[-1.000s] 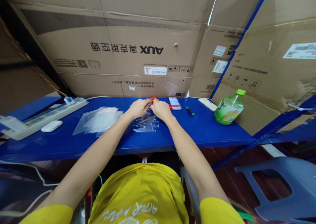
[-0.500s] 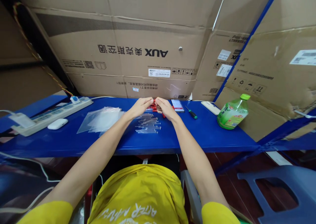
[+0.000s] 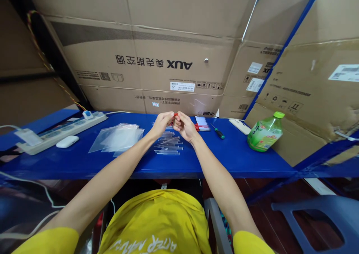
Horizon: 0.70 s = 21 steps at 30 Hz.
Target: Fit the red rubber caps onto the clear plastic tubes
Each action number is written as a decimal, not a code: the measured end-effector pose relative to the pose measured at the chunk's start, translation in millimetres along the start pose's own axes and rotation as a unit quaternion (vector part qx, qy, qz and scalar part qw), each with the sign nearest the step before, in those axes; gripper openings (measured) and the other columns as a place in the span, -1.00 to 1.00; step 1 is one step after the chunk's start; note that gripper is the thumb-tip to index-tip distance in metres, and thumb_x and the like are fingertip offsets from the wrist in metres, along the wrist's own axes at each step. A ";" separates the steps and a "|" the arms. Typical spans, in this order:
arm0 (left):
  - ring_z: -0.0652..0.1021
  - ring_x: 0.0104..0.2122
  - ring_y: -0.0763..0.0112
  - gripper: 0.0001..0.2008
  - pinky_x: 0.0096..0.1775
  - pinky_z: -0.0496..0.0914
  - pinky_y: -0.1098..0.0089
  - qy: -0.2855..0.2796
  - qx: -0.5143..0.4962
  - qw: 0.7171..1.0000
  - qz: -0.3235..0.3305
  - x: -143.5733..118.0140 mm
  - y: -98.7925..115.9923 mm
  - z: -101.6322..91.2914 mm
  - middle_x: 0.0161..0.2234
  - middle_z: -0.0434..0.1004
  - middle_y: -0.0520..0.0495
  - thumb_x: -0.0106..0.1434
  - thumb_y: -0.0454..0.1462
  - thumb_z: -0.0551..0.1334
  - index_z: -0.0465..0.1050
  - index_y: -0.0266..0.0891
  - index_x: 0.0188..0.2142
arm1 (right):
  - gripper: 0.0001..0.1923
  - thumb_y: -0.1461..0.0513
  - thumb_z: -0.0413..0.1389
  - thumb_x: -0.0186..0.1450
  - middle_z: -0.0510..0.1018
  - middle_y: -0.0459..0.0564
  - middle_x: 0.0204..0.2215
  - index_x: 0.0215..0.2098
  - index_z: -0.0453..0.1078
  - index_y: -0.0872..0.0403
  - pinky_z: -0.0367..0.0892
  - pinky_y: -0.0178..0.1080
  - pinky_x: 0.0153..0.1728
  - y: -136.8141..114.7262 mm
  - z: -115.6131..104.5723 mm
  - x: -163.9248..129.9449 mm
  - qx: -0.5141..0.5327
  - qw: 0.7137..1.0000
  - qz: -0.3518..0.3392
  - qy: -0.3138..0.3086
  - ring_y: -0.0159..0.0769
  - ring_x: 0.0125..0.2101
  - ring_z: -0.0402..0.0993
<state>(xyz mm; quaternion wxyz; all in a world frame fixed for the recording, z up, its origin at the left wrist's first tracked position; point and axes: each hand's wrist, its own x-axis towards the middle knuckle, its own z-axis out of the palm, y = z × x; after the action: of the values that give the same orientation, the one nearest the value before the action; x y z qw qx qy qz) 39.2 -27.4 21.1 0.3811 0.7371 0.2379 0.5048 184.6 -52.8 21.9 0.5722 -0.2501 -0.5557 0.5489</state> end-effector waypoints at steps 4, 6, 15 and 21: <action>0.38 -0.47 0.40 -0.44 -0.35 0.24 0.39 0.003 0.161 0.987 0.022 2.1 -5.3 -9.0 -0.51 0.41 -0.02 0.50 0.10 -0.04 0.36 -0.24 -0.44 | -0.45 -0.22 0.19 0.30 0.05 -0.25 -0.60 -0.48 0.16 -0.03 0.03 -0.34 -0.60 0.8 -10.8 6.0 -0.120 0.992 -0.028 0.030 -0.44 -0.61 -0.11; 0.43 -0.45 0.36 -0.46 -0.33 0.23 0.38 -0.017 0.289 0.957 0.020 2.0 -5.2 -15.1 -0.51 0.46 -0.04 0.51 0.05 -0.04 0.38 -0.22 -0.45 | -0.47 -0.20 0.14 0.35 0.11 -0.23 -0.61 -0.50 0.19 -0.01 0.06 -0.32 -0.55 1.1 -21.5 7.7 -0.249 0.966 -0.061 0.039 -0.41 -0.60 -0.01; 0.66 -0.19 0.06 -0.57 -0.20 0.40 0.26 -0.056 0.543 0.832 -0.095 -2.4 2.9 -2.2 -0.18 0.70 -0.28 0.52 -0.10 -0.01 0.61 -0.18 -0.12 | -0.75 0.25 -0.06 0.48 0.63 0.17 -0.24 -0.22 0.45 0.09 0.16 -0.21 -0.26 9.0 -20.2 1.4 -0.750 0.655 -0.093 0.026 -0.13 -0.26 0.48; 0.67 -0.19 0.07 -0.60 -0.17 0.42 0.25 -0.014 0.533 0.838 -0.118 -2.5 3.9 10.5 -0.18 0.70 -0.32 0.52 -0.15 -0.02 0.60 -0.19 -0.10 | -0.71 0.26 -0.12 0.52 0.64 0.25 -0.17 -0.13 0.44 0.12 0.19 -0.18 -0.18 6.4 -10.5 -2.6 -0.771 0.630 -0.092 0.027 -0.06 -0.19 0.51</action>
<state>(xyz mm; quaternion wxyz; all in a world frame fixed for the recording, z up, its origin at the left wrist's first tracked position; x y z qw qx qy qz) 47.8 -34.9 20.8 -0.0105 0.7996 0.5498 0.2413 192.5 -50.1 12.5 0.2328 -0.5623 -0.7807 -0.1418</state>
